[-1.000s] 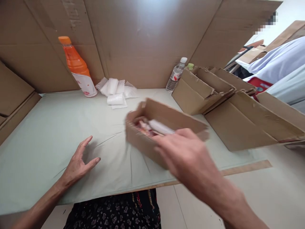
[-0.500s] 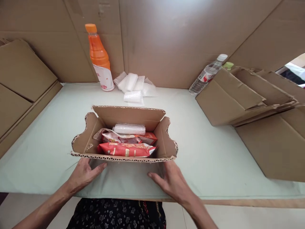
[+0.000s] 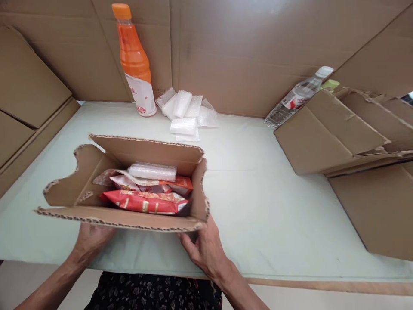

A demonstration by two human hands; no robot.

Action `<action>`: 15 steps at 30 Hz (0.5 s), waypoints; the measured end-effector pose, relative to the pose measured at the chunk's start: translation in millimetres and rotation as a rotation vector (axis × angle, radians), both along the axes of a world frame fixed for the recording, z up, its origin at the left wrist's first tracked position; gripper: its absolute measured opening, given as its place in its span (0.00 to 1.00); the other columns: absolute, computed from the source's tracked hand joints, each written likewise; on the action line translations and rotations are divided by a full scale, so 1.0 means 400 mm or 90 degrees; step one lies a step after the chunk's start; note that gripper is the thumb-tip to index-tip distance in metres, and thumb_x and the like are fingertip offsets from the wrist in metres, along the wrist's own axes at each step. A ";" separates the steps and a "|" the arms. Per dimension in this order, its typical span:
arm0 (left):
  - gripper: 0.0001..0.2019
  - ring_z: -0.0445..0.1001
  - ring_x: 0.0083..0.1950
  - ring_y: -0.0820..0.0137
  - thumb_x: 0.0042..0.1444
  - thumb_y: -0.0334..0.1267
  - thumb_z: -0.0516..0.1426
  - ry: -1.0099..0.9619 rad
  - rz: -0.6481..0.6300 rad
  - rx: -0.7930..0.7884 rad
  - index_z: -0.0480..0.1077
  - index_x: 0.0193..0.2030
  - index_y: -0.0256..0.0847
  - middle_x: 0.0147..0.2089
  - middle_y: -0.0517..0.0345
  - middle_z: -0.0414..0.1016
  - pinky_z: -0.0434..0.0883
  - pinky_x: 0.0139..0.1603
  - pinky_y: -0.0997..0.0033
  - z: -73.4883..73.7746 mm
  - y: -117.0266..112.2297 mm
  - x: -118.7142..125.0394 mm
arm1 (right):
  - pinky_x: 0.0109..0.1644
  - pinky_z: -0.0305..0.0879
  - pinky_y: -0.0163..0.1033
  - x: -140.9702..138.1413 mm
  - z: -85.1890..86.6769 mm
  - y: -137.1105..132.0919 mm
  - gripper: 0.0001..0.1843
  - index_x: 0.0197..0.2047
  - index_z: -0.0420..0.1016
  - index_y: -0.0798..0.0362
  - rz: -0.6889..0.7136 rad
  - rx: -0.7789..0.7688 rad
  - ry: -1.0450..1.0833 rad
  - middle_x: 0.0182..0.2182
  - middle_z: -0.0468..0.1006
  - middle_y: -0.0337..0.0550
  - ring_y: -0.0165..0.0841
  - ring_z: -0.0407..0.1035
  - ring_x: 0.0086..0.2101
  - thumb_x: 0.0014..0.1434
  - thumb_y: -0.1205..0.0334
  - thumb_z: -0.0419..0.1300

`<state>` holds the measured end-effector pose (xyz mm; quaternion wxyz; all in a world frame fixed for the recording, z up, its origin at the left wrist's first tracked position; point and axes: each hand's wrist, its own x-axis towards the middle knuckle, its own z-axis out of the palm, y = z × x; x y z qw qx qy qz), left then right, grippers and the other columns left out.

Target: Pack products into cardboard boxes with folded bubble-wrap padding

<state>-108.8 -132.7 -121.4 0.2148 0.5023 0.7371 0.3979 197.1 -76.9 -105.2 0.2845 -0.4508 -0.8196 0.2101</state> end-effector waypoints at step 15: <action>0.34 0.77 0.49 0.55 0.41 0.49 0.69 -0.123 0.068 0.085 0.67 0.55 0.38 0.48 0.48 0.77 0.77 0.46 0.56 0.039 0.283 -0.182 | 0.54 0.74 0.56 -0.221 0.011 0.290 0.39 0.71 0.56 0.56 0.098 -0.135 0.082 0.60 0.72 0.61 0.49 0.72 0.54 0.59 0.52 0.58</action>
